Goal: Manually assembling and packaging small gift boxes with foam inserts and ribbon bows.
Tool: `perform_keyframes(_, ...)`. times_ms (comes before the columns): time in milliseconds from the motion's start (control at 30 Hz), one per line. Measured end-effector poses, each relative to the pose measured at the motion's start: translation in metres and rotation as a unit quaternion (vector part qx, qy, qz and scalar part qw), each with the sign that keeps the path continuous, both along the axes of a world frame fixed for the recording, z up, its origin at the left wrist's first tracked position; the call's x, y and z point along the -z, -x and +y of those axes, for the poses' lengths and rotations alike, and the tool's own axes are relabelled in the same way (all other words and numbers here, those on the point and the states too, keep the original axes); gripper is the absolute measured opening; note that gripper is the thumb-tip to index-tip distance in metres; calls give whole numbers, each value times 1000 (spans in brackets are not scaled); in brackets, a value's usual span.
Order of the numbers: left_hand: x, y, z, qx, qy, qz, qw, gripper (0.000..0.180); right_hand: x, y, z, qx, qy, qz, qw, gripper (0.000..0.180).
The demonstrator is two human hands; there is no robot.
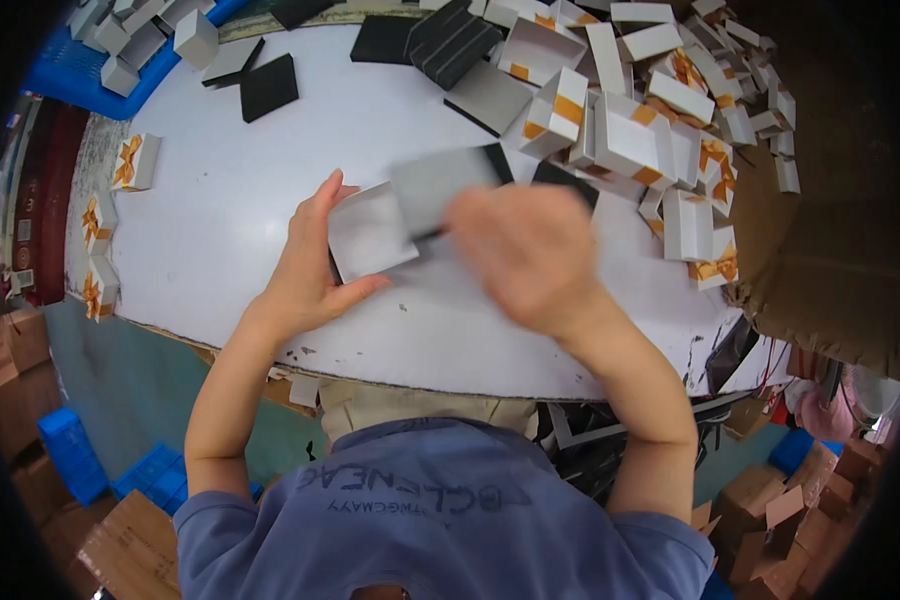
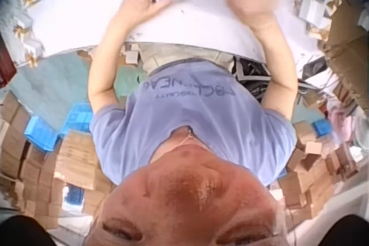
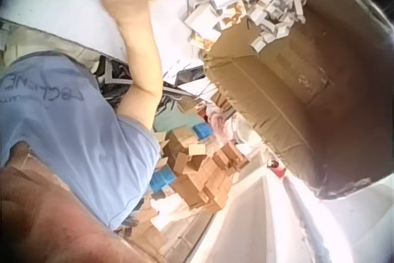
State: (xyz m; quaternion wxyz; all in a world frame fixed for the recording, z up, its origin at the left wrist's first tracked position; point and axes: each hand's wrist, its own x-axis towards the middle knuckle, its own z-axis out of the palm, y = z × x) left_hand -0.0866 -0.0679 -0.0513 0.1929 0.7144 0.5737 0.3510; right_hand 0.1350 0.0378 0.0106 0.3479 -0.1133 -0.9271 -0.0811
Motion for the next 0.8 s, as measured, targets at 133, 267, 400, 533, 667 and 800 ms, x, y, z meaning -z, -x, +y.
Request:
perform_keyframes(133, 1, -15, 4, 94, -38, -1, 995, 116, 11, 15, -24, -118, 43, -157, 980, 24)
perform_keyframes(267, -1, -12, -4, 101, -39, 68, 992, 84, 2, 10, -3, -180, 199, -195, 943, 19)
perform_keyframes(400, -21, 15, -22, 102, -50, 197, 974, 59, -43, -8, 53, 53, 21, -197, 979, 12)
perform_keyframes(533, -35, 25, -36, 75, 5, 261, 962, 53, -38, -14, 68, 91, 2, -316, 944, 19)
perform_keyframes(667, -21, 29, -43, 75, -17, 199, 977, 61, -40, 27, 22, 27, 412, -5, 911, 23)
perform_keyframes(800, 13, 20, -37, 4, -119, -87, 989, 77, 20, 74, 4, 31, 677, -4, 735, 19)
